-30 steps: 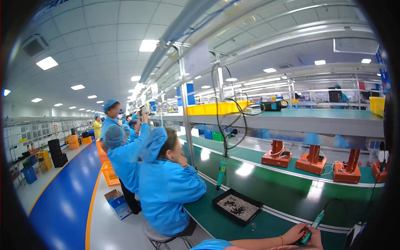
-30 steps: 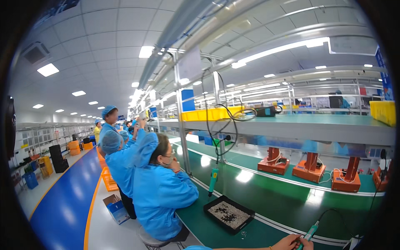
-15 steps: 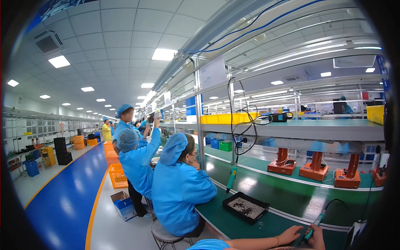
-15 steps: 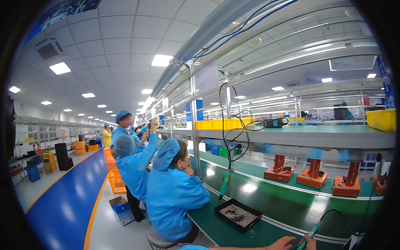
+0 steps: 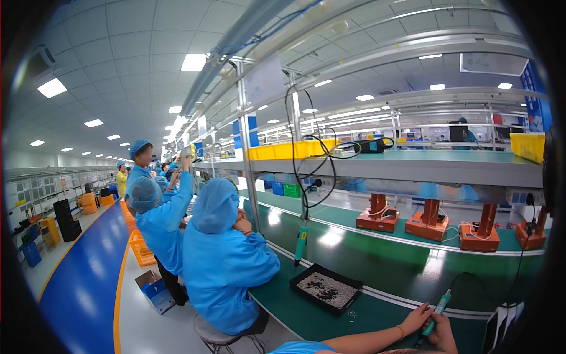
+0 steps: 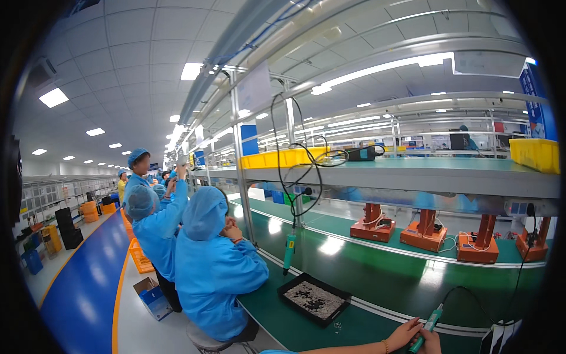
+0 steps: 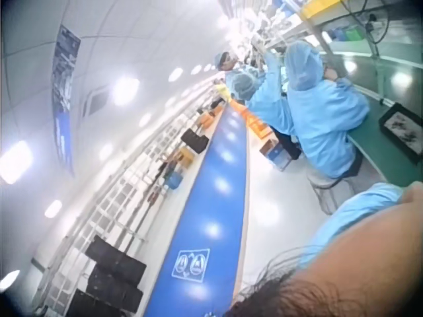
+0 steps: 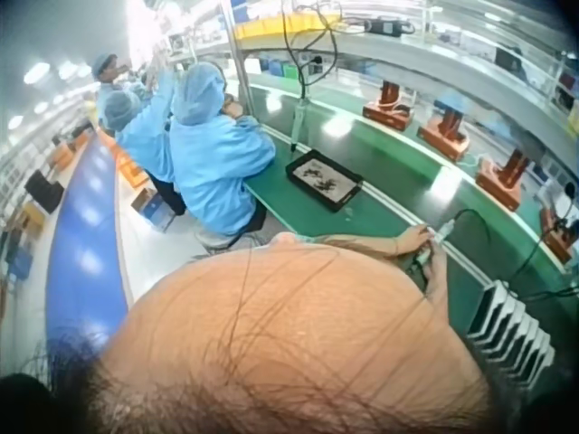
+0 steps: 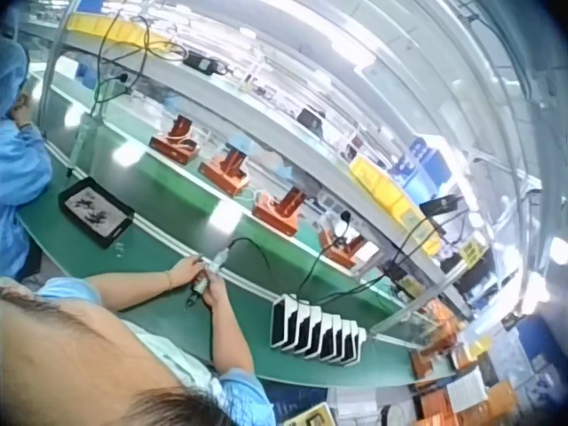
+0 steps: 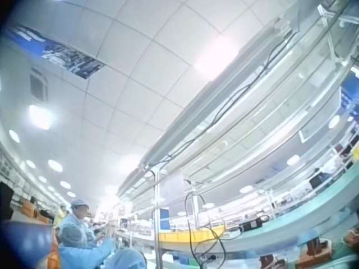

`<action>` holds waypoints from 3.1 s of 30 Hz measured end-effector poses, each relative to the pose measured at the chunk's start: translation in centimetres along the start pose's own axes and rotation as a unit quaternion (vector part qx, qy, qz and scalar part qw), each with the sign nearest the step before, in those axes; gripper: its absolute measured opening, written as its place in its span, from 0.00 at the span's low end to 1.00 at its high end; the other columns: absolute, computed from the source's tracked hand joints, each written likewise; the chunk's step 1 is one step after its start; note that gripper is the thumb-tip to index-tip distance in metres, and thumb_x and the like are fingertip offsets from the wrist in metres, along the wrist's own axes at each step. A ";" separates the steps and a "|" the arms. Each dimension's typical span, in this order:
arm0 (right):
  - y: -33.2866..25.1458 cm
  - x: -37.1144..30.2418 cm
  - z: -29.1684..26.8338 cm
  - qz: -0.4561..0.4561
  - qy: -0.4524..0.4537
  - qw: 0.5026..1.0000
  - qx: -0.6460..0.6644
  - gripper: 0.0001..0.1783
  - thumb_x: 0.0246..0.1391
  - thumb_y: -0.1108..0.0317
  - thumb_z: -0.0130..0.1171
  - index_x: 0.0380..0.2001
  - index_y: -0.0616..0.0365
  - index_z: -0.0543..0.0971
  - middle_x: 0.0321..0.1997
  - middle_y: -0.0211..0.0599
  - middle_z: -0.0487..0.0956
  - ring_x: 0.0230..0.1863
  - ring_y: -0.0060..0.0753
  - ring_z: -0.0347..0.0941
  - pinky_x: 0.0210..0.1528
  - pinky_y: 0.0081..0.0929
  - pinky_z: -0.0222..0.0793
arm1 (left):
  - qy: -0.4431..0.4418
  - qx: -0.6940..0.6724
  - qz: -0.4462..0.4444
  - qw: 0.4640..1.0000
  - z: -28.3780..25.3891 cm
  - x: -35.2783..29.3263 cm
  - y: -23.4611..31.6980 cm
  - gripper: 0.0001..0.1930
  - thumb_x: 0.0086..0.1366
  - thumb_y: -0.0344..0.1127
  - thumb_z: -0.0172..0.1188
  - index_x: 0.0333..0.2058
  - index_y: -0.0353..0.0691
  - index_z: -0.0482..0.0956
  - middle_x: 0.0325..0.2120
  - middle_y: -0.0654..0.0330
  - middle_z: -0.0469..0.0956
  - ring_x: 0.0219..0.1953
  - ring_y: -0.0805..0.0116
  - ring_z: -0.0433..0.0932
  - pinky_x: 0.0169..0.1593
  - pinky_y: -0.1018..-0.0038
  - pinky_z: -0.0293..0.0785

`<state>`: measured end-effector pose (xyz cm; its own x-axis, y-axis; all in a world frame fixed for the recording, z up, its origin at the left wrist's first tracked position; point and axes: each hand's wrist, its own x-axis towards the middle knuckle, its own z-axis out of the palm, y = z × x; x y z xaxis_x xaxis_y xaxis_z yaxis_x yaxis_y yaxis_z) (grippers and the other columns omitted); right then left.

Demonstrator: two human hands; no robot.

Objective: The person fastens screws into handheld electronic devices using an electric screwdriver.

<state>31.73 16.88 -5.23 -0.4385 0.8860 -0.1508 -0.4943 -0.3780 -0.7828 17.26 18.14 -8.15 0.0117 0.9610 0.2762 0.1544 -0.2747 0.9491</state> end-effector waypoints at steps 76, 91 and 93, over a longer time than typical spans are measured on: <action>-0.5 -1.2 2.0 0.036 -0.024 0.997 0.058 0.09 0.62 0.64 0.50 0.41 0.56 0.71 0.28 0.33 0.71 0.25 0.27 0.69 0.26 0.26 0.69 | -0.175 0.051 -0.009 0.983 -2.7 -0.4 -0.7 0.29 0.72 0.50 0.49 0.62 0.34 0.65 0.44 0.49 0.77 0.42 0.64 0.75 0.43 0.72 0.73; -0.4 -1.1 2.1 0.032 -0.021 0.998 0.059 0.09 0.61 0.64 0.51 0.41 0.56 0.71 0.28 0.33 0.71 0.24 0.28 0.69 0.25 0.27 0.69 | -0.132 0.080 0.022 0.988 -2.3 -0.7 -0.4 0.30 0.71 0.50 0.50 0.61 0.31 0.65 0.44 0.48 0.78 0.39 0.64 0.76 0.41 0.73 0.74; -0.3 -1.0 2.0 0.033 -0.024 0.997 0.059 0.09 0.61 0.64 0.51 0.40 0.55 0.72 0.28 0.32 0.71 0.25 0.27 0.69 0.25 0.27 0.69 | -0.130 0.077 0.022 0.988 -2.4 -0.6 -1.4 0.29 0.71 0.50 0.50 0.61 0.31 0.65 0.43 0.49 0.78 0.39 0.64 0.76 0.40 0.73 0.74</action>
<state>30.81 15.55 -3.67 -0.5066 0.8455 -0.1685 -0.5471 -0.4663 -0.6952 14.64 17.91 -9.26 0.2717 0.9293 0.2503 0.2954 -0.3281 0.8973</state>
